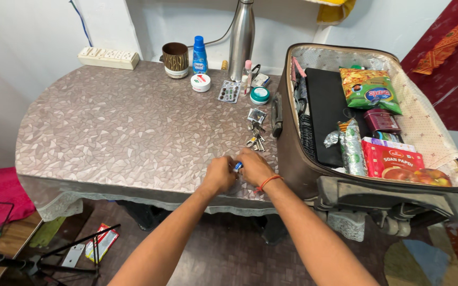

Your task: The person packs an open suitcase on a table, placing snack packets, a laptop, medicine blister packs, bottles, and apples into it one at a time and arranging them inside. They pick items from the tabletop, position them in the suitcase compartments, and continue until most items are packed.

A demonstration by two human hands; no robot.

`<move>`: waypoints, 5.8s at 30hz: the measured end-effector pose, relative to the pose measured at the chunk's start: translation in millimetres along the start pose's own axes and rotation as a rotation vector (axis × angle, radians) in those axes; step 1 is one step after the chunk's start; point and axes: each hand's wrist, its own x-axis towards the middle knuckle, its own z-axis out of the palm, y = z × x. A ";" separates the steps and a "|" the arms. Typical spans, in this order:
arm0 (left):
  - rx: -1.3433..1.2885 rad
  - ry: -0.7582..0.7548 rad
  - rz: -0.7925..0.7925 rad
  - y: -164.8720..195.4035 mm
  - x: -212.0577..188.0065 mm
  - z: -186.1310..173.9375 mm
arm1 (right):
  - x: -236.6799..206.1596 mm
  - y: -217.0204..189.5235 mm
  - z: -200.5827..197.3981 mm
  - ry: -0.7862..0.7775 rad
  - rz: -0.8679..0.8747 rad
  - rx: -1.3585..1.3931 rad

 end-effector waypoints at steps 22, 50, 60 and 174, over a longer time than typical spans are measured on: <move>-0.700 0.479 0.385 216.7 53.9 -85.2 | -20.7 -21.7 -215.1 0.562 -0.079 0.410; -0.011 -0.311 0.531 333.8 100.5 133.8 | -147.5 251.9 -268.9 -0.023 0.331 -0.584; -0.048 -0.279 0.481 333.0 98.7 115.7 | -138.7 213.1 -283.8 -0.068 0.372 -0.468; -0.201 0.245 0.292 -144.2 287.0 -168.8 | 354.1 -65.2 59.7 0.789 0.241 0.109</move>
